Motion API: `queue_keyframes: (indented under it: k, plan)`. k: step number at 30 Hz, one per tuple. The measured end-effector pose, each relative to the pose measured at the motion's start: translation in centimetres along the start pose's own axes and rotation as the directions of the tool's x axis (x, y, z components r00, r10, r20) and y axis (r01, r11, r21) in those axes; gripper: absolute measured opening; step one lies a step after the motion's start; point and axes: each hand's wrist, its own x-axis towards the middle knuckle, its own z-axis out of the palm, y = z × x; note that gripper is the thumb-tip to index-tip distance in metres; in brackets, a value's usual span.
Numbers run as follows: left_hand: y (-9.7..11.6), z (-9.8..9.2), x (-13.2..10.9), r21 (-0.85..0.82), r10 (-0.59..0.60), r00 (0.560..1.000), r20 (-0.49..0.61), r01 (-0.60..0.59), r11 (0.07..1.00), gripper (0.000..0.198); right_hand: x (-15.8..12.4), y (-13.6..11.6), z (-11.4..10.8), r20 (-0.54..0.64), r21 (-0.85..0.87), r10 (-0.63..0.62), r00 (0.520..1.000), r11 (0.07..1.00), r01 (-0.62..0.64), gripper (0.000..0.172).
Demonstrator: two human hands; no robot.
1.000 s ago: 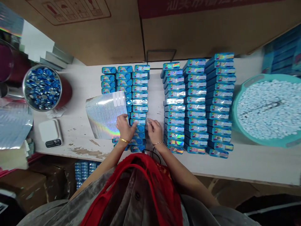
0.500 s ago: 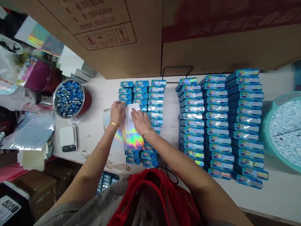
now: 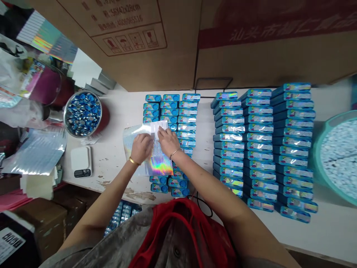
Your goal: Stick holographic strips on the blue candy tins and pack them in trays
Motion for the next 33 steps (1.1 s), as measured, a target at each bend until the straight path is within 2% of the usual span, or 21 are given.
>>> queue_keyframes:
  k: [2,3,5,7,8,10,13,15,16,19,21,23,26,28,31,33]
  plan:
    - [2.9,-0.9,-2.6,-0.212,-0.167,0.981,-0.096,0.144,0.967,0.009,-0.3,0.5,0.0,-0.073,0.138,0.008,0.997,0.99,0.002,0.038]
    - [4.4,-1.4,-3.7,-0.349,-0.296,0.944,-0.145,0.231,0.908,0.012,-0.9,0.6,-0.2,-0.139,0.236,0.038,0.99,0.972,-0.004,0.038]
    - [7.4,-2.0,-5.3,-0.631,-0.549,0.822,-0.15,0.348,0.693,0.017,-2.9,0.8,-0.5,-0.266,0.473,0.174,0.948,0.881,-0.029,0.043]
    - [10.1,-2.0,-6.2,-0.818,-0.694,0.719,-0.043,0.373,0.437,0.022,-6.4,0.5,-1.0,-0.26,0.701,0.354,0.898,0.709,-0.077,0.055]
    - [11.3,-1.7,-6.5,-0.867,-0.723,0.691,0.02,0.372,0.331,0.024,-8.4,0.2,-1.3,-0.199,0.785,0.419,0.886,0.609,-0.112,0.059]
    - [13.2,-0.7,-7.0,-0.907,-0.734,0.665,0.136,0.381,0.178,0.027,-12.6,-0.4,-1.7,-0.052,0.872,0.465,0.884,0.452,-0.186,0.059]
    - [15.0,1.6,-7.9,-0.886,-0.695,0.659,0.286,0.459,0.07,0.028,-17.6,-0.8,-1.9,0.033,0.897,0.526,0.85,0.36,-0.258,0.044]
    - [15.5,3.3,-8.4,-0.856,-0.666,0.674,0.318,0.506,0.103,0.027,-19.4,-0.3,-1.7,0.016,0.89,0.584,0.812,0.362,-0.278,0.04]
    - [15.5,4.0,-8.5,-0.844,-0.657,0.691,0.3,0.514,0.155,0.025,-19.9,0.1,-1.6,0.0,0.882,0.604,0.797,0.376,-0.285,0.039]
    - [15.2,5.3,-8.3,-0.753,-0.623,0.77,0.139,0.49,0.438,0.017,-19.9,1.5,-1.0,-0.059,0.84,0.625,0.778,0.452,-0.3,0.038]
    - [15.0,5.7,-7.9,-0.61,-0.59,0.807,0.027,0.481,0.63,0.013,-19.5,2.4,-0.6,-0.11,0.785,0.616,0.78,0.536,-0.312,0.036]
    - [14.8,5.9,-7.5,-0.446,-0.562,0.827,-0.028,0.493,0.747,0.011,-19.1,3.1,-0.1,-0.157,0.704,0.581,0.798,0.633,-0.322,0.033]
    - [14.7,6.5,-7.3,-0.267,-0.53,0.848,-0.026,0.504,0.821,0.009,-19.0,4.1,0.7,-0.184,0.582,0.527,0.83,0.738,-0.34,0.031]
    - [14.6,6.9,-7.3,-0.186,-0.512,0.859,-0.007,0.502,0.845,0.008,-19.0,4.7,1.4,-0.167,0.55,0.528,0.833,0.751,-0.366,0.031]
    - [14.3,7.2,-7.1,-0.095,-0.522,0.853,0.016,0.521,0.849,0.01,-19.1,5.3,2.5,-0.124,0.602,0.603,0.788,0.677,-0.424,0.028]
    - [14.0,7.1,-6.8,-0.067,-0.554,0.833,0.013,0.553,0.83,0.024,-19.2,5.2,3.0,-0.131,0.658,0.648,0.75,0.623,-0.423,0.034]
